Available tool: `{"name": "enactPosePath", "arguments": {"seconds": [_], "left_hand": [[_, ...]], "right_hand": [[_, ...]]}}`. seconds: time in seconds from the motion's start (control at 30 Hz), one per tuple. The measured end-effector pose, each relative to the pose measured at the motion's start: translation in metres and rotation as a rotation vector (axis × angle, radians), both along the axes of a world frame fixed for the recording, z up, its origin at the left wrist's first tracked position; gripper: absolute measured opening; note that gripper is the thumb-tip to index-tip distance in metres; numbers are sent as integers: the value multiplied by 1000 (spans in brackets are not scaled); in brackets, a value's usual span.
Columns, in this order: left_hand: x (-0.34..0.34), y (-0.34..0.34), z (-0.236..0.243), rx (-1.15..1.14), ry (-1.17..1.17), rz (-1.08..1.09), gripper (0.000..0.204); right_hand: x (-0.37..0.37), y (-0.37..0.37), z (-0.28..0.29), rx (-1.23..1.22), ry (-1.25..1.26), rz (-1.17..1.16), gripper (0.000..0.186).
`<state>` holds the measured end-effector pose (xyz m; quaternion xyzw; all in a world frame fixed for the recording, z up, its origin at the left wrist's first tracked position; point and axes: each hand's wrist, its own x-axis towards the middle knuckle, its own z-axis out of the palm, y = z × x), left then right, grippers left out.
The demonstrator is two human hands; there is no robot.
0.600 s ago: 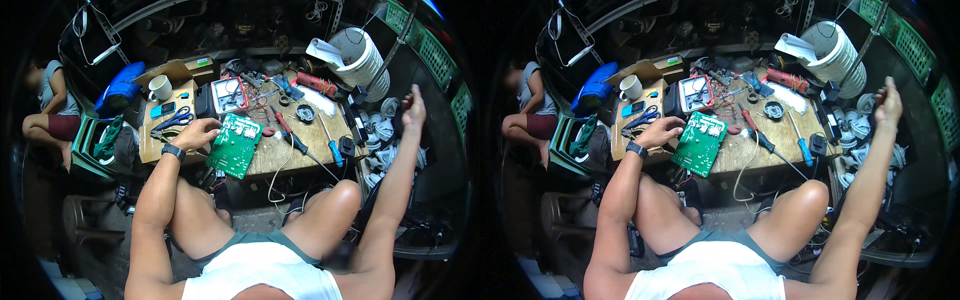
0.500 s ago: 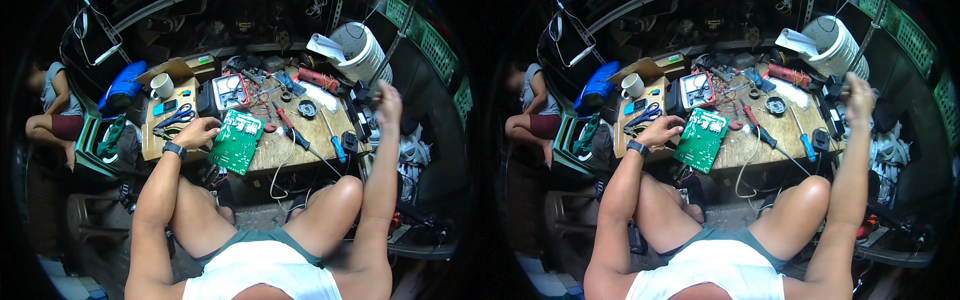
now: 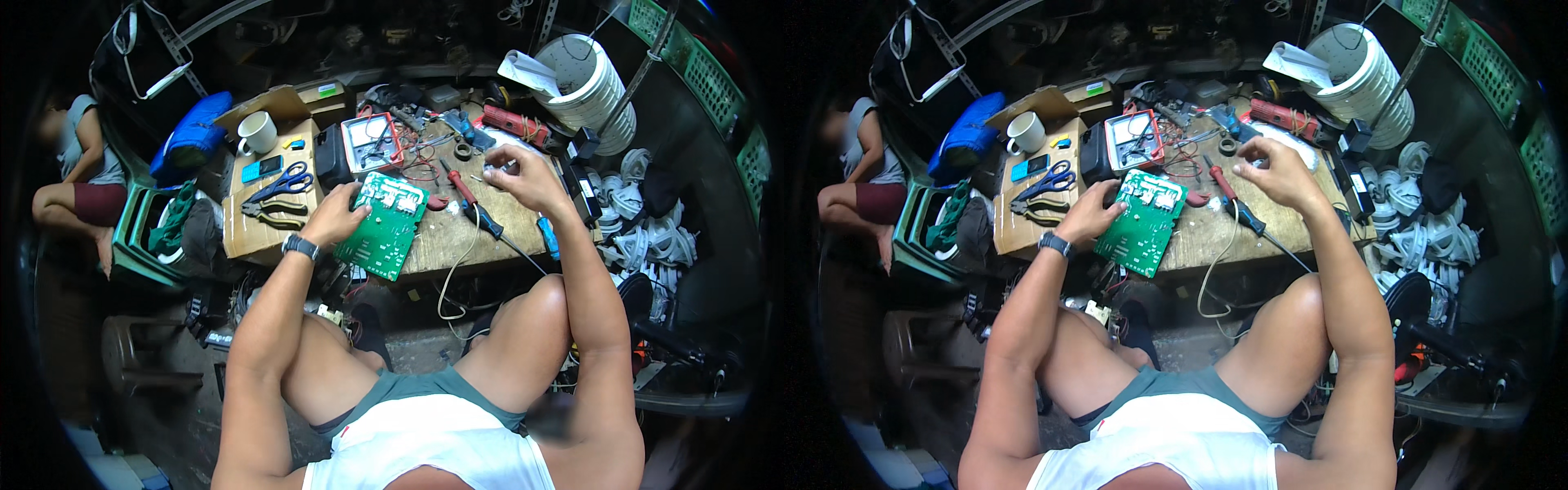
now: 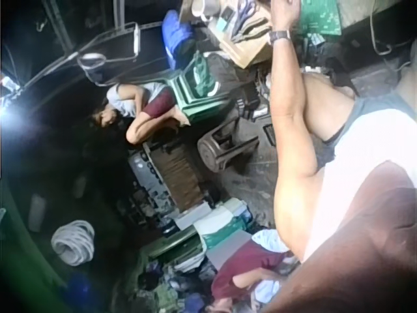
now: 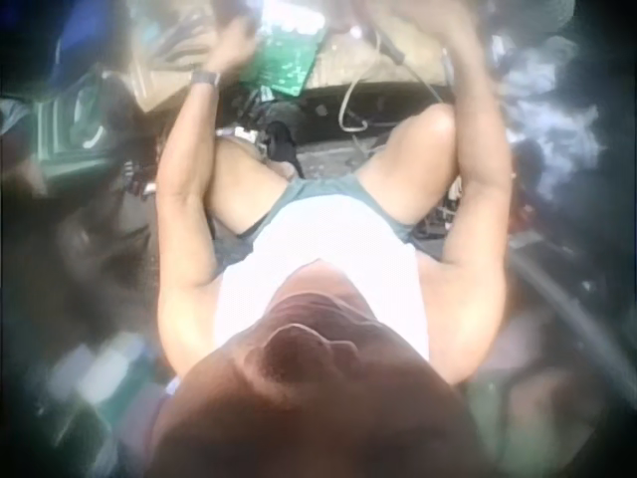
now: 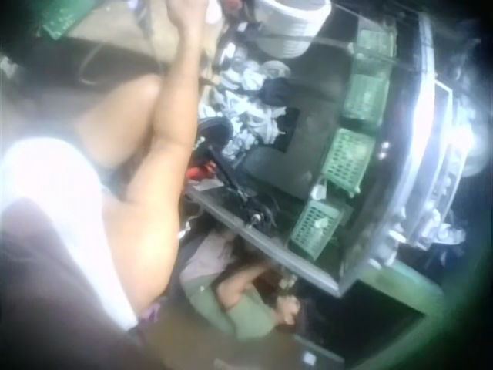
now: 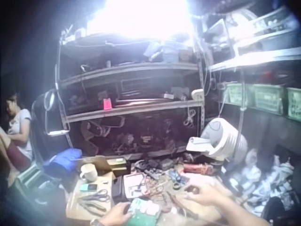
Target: The person manipulates a green circuit board by hand, using a soldering iron to apply heat to components and a multimeter with red and black probes to test the electrical properties of a small capacitor.
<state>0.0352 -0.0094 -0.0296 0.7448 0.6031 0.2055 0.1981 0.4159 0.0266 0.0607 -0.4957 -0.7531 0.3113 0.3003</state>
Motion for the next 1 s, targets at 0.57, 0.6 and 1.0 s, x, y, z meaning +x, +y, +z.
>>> {"name": "enactPosePath", "arguments": {"seconds": [0.57,0.6,1.0], "left_hand": [[-163,-84,60,0,-941,106,31],[-180,-109,39,-53,-846,275,28],[-87,-320,-162,-215,-236,461,24]], "right_hand": [[-13,-52,3,-93,-260,-50,39],[-12,-56,-3,-112,-278,-39,40],[-21,-47,-2,-52,-313,65,40]]}}
